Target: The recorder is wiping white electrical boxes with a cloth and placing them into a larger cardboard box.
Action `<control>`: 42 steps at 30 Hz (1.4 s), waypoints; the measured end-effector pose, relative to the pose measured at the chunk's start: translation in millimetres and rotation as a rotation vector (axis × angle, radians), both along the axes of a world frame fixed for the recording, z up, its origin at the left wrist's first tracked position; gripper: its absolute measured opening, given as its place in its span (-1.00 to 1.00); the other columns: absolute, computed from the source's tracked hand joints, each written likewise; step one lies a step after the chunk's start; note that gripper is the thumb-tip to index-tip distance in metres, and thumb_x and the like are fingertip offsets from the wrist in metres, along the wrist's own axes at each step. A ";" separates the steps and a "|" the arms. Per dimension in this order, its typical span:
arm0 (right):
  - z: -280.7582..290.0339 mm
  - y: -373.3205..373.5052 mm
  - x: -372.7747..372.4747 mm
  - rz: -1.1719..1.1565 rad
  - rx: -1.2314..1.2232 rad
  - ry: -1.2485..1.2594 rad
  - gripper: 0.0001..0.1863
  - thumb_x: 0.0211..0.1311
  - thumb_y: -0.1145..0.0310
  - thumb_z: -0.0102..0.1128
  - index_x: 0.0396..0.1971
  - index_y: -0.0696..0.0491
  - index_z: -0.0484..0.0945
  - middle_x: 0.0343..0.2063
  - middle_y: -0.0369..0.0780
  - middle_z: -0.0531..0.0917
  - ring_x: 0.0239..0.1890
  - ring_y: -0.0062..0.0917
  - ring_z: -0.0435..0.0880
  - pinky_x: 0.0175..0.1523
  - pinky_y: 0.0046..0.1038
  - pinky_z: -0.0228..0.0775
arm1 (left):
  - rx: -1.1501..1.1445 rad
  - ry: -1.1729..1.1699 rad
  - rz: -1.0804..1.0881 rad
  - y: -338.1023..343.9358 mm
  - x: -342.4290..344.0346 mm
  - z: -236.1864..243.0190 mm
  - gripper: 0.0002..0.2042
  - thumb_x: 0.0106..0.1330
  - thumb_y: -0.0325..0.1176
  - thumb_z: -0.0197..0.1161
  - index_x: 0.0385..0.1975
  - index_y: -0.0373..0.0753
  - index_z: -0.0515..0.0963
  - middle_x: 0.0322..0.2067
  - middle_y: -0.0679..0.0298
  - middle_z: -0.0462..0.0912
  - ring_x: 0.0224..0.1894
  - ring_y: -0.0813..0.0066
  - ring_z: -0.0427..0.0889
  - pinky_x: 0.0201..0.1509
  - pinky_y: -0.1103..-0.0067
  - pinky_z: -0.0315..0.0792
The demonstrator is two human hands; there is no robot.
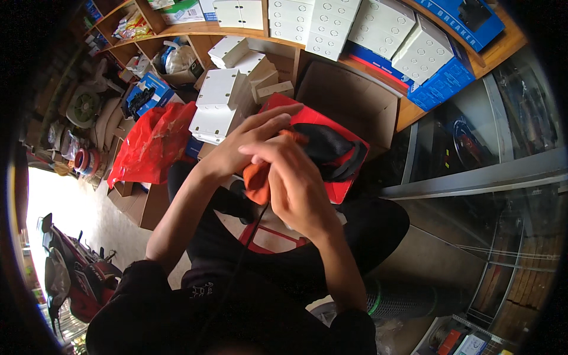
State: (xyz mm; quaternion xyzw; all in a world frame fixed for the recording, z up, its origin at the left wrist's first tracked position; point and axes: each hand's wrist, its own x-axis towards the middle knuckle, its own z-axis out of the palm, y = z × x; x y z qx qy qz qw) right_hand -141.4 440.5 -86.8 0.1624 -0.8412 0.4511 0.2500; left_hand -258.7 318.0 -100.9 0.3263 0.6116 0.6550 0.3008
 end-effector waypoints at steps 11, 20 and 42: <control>-15.7 -8.6 -8.2 -0.078 0.071 0.325 -0.65 0.16 0.66 0.09 -0.02 0.21 0.57 -0.22 -0.12 0.57 -0.35 -0.37 0.68 -0.36 -0.40 0.62 | -0.235 0.079 0.353 6.6 -20.6 -33.7 -0.58 0.50 -0.17 0.17 -0.43 -0.49 0.61 -0.51 0.10 0.74 -0.45 0.50 0.70 -0.28 0.49 0.55; -5.9 -2.1 2.0 0.159 -0.193 -0.046 -0.41 0.40 0.47 0.24 0.41 0.03 0.37 0.13 -0.07 0.39 0.18 -0.19 0.48 0.28 -0.25 0.39 | -0.097 -0.002 0.133 -25.3 23.9 19.8 -0.35 0.66 0.12 -0.25 0.51 -0.25 0.15 0.39 0.00 0.34 0.39 0.23 0.38 0.47 0.38 0.23; -11.8 4.1 -6.6 -0.267 -0.087 -0.131 -0.21 0.25 -0.02 0.42 0.35 0.09 0.34 0.07 0.01 0.55 0.12 -0.13 0.58 0.18 -0.21 0.46 | 0.002 0.209 0.781 -33.6 5.7 3.8 -0.62 0.64 -0.11 0.04 -0.09 -0.34 0.62 -0.39 0.41 0.62 -0.34 0.66 0.54 -0.20 0.66 0.43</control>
